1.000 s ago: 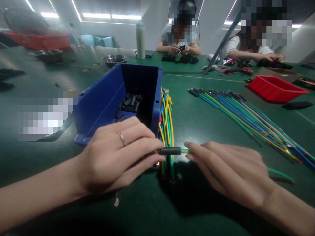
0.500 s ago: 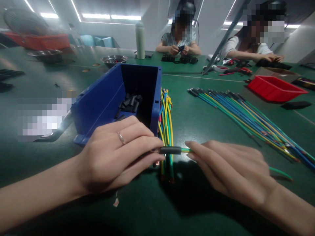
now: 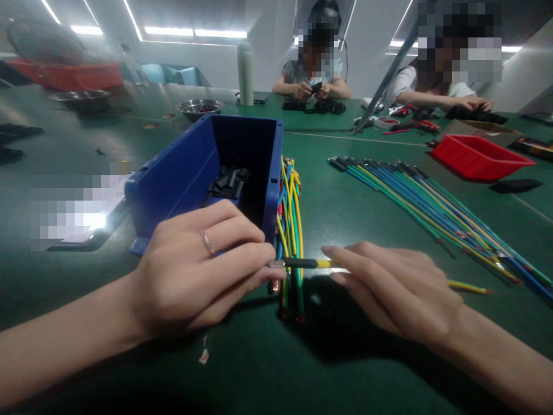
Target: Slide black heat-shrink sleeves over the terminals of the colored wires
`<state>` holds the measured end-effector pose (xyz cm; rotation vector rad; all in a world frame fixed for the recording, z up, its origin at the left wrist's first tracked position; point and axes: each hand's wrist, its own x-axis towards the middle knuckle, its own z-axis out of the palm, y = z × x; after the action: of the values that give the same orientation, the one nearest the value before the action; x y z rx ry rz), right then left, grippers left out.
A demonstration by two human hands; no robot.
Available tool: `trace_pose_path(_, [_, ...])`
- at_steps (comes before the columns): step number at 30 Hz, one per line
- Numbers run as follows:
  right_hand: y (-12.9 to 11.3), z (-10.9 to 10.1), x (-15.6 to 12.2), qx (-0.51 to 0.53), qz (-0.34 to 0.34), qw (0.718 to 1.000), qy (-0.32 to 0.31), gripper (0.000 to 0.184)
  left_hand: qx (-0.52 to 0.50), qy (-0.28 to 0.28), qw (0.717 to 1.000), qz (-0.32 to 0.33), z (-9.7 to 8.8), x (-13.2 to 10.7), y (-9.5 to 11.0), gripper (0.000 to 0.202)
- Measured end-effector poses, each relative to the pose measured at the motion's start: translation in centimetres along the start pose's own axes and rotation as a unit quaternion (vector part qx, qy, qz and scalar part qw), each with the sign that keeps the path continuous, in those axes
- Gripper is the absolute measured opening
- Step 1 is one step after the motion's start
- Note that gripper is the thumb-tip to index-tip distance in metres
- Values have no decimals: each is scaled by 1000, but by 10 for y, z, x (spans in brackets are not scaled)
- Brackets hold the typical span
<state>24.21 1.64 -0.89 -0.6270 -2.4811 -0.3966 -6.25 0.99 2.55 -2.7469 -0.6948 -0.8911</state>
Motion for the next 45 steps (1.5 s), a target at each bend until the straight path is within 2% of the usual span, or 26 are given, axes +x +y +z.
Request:
trace_pose_path(2, [3,1,1,-1,-6,1000,10,19,0,17,1000,-11,1,2,1,3])
trace_pose_path(10, [24,-5,-2,-46,-95,994,12,8,-93,142,981,-93,6,7,6,15])
trace_pose_path(13, [27,-4,-6,-58,-94,993,44,9,-125,157,972,-121,3,4,8,17])
trace_pose_path(17, [27,-5,-10,-71,-87,992,64,14,-93,166,979,-80,2,0,9,8])
trace_pose_path(20, [27,-7,-8,-90,-75,990,74,16,-50,161,982,-81,3,0,7,13])
trace_pose_path(22, [27,-11,-5,-111,-53,989,87,16,-6,177,981,-76,5,0,6,8])
trace_pose_path(24, [28,-15,0,-138,-24,987,83,16,56,175,982,-40,6,-1,9,1])
trace_pose_path(26, [28,-19,5,-161,9,985,59,17,100,67,992,41,9,-3,16,10])
trace_pose_path(27, [29,-20,6,-168,27,984,48,19,105,39,992,60,12,-4,21,17])
trace_pose_path(29, [32,-20,7,-178,70,981,29,24,87,39,990,102,18,-6,32,26])
trace_pose_path(31, [38,-17,4,-170,128,977,4,30,76,8,982,174,24,-6,41,32])
trace_pose_path(32, [41,-15,3,-154,161,975,-11,32,72,-13,980,184,27,-5,45,36])
trace_pose_path(35, [51,-12,1,-52,252,964,-59,36,43,-44,985,164,32,-1,49,46])
trace_pose_path(39, [58,-19,3,74,348,932,-62,42,9,-29,991,133,33,5,46,51])
trace_pose_path(42, [60,-22,3,137,385,910,-69,50,1,-23,991,133,34,7,45,52])
trace_pose_path(45, [63,-15,-1,136,384,909,-91,51,0,-27,991,132,33,8,45,52])
